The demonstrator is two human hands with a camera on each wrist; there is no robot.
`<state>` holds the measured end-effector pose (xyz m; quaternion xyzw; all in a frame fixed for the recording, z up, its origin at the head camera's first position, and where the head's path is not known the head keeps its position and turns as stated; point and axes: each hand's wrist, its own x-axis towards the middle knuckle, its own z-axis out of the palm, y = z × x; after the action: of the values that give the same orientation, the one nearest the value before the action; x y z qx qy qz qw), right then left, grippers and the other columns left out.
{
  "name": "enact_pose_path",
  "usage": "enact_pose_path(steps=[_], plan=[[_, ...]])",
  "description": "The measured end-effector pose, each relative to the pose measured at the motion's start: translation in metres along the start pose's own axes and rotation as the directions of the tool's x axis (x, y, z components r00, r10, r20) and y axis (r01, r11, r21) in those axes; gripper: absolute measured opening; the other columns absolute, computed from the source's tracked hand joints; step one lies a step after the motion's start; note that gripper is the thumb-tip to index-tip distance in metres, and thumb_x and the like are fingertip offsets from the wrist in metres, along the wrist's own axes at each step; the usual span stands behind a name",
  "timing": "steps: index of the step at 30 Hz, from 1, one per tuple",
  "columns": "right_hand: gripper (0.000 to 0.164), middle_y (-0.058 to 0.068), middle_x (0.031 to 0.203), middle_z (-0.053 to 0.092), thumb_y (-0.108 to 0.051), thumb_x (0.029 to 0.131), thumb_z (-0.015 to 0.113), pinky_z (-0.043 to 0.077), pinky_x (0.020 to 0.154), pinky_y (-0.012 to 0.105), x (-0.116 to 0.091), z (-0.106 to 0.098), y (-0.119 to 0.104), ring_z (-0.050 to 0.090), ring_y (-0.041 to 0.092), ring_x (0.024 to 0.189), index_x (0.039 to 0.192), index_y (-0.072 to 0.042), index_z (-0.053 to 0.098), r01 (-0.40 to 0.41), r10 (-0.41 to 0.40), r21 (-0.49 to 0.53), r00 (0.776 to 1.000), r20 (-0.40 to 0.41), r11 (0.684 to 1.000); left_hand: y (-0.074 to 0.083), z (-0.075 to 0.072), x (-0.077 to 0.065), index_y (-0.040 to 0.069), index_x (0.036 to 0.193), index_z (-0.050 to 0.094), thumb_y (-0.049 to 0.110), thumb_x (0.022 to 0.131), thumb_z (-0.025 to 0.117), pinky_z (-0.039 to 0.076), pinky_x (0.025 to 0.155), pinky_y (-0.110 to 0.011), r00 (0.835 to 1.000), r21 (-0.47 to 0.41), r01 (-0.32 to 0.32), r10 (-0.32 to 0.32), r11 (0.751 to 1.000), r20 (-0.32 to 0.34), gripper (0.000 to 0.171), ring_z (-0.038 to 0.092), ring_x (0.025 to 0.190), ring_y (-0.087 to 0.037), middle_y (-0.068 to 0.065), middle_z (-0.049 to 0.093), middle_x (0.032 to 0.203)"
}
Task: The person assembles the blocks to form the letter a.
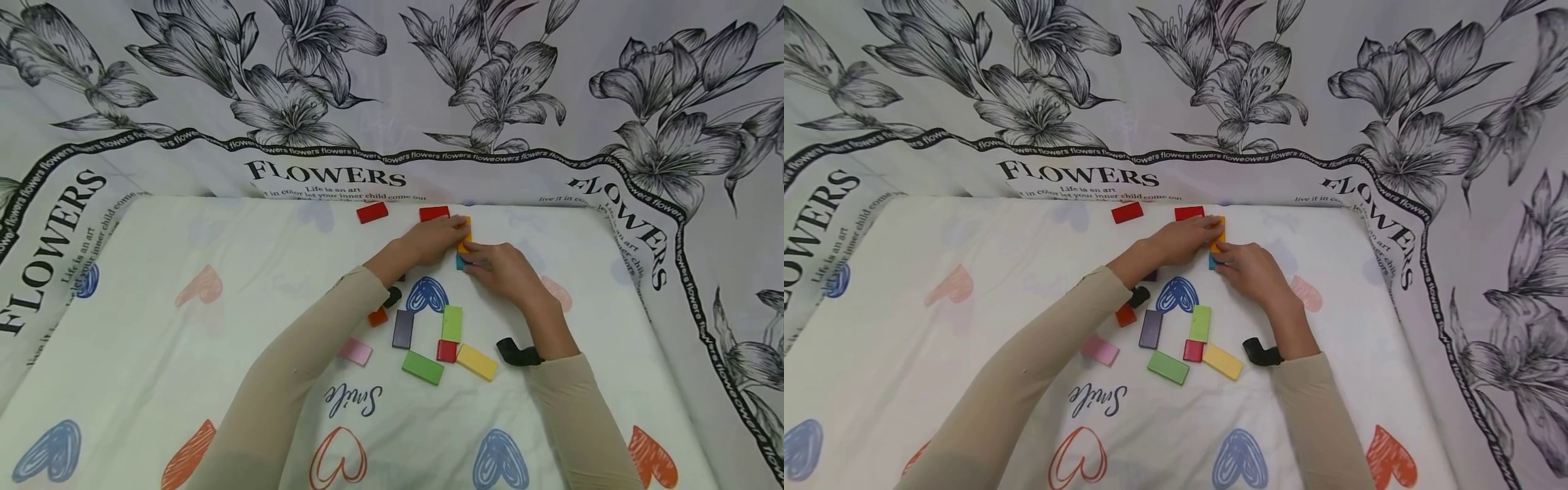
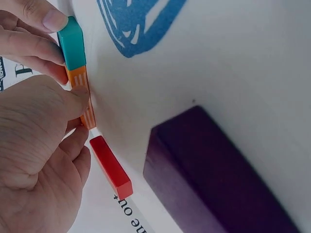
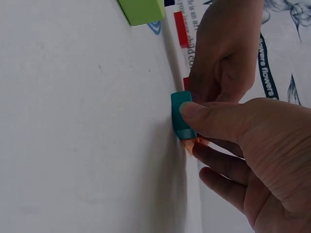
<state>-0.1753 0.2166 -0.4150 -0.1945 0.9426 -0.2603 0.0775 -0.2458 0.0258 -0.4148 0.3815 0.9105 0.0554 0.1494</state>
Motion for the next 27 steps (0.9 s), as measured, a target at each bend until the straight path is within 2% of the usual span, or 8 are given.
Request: enact_pose_path(steps=[9,14,17,20,24,27], plan=[[0.032,0.010,0.145,0.066,-0.017,0.098,0.076,0.050,0.115,0.057,-0.001,0.002,0.001,0.063,0.039,0.137,0.129,-0.011,0.075,0.008,-0.008,-0.009,1.000,-0.021,1.000,-0.004,0.005,0.002,0.017,0.162,0.043,0.022,0.112,0.051,0.038,0.128,-0.038,1.000,-0.025,-0.016,0.016,1.000,-0.011,0.051,0.035,0.161,-0.025,-0.008,0.032,0.174],[0.032,0.010,0.146,0.066,-0.018,0.098,0.076,0.048,0.116,0.058,-0.001,0.004,0.001,0.062,0.040,0.138,0.129,-0.011,0.075,-0.013,0.013,-0.011,1.000,-0.005,1.000,-0.005,0.008,0.002,0.018,0.164,0.040,0.020,0.111,0.052,0.035,0.130,-0.038,1.000,-0.054,-0.005,0.005,0.999,-0.009,0.054,0.031,0.163,-0.023,-0.006,0.031,0.175],[0.035,0.012,0.147,0.066,-0.020,0.099,0.076,0.044,0.120,0.058,-0.001,0.002,0.001,0.060,0.039,0.141,0.132,-0.009,0.074,-0.014,0.014,-0.016,1.000,0.014,1.000,-0.007,0.008,-0.003,0.019,0.166,0.037,0.018,0.111,0.052,0.033,0.131,-0.038,0.999,-0.091,0.019,-0.022,0.996,-0.031,0.057,0.029,0.164,-0.021,-0.003,0.032,0.175],[0.038,0.013,0.146,0.068,-0.020,0.101,0.072,0.039,0.125,0.057,0.001,-0.003,0.000,0.059,0.038,0.142,0.138,-0.007,0.071,-0.002,0.002,-0.024,1.000,0.001,1.000,-0.012,0.002,-0.011,0.020,0.166,0.036,0.018,0.110,0.054,0.033,0.132,-0.040,0.994,-0.150,0.056,-0.070,0.987,-0.088,0.058,0.033,0.162,-0.022,-0.004,0.037,0.173],[0.040,0.014,0.146,0.067,-0.016,0.104,0.068,0.039,0.125,0.057,0.004,-0.011,0.000,0.057,0.038,0.145,0.142,-0.006,0.067,-0.021,0.020,-0.023,0.999,-0.028,1.000,-0.023,-0.008,-0.023,0.018,0.164,0.041,0.020,0.109,0.057,0.035,0.130,-0.042,0.978,-0.208,0.109,-0.142,0.972,-0.151,0.057,0.041,0.158,-0.024,-0.006,0.045,0.167],[0.041,0.014,0.151,0.064,-0.016,0.105,0.065,0.040,0.124,0.058,0.006,-0.011,0.001,0.053,0.038,0.148,0.145,-0.007,0.065,-0.048,0.048,-0.010,0.999,-0.011,0.999,-0.028,-0.011,-0.027,0.016,0.162,0.044,0.022,0.108,0.059,0.038,0.129,-0.041,0.972,-0.220,0.133,-0.171,0.966,-0.160,0.056,0.045,0.155,-0.025,-0.007,0.049,0.164]])
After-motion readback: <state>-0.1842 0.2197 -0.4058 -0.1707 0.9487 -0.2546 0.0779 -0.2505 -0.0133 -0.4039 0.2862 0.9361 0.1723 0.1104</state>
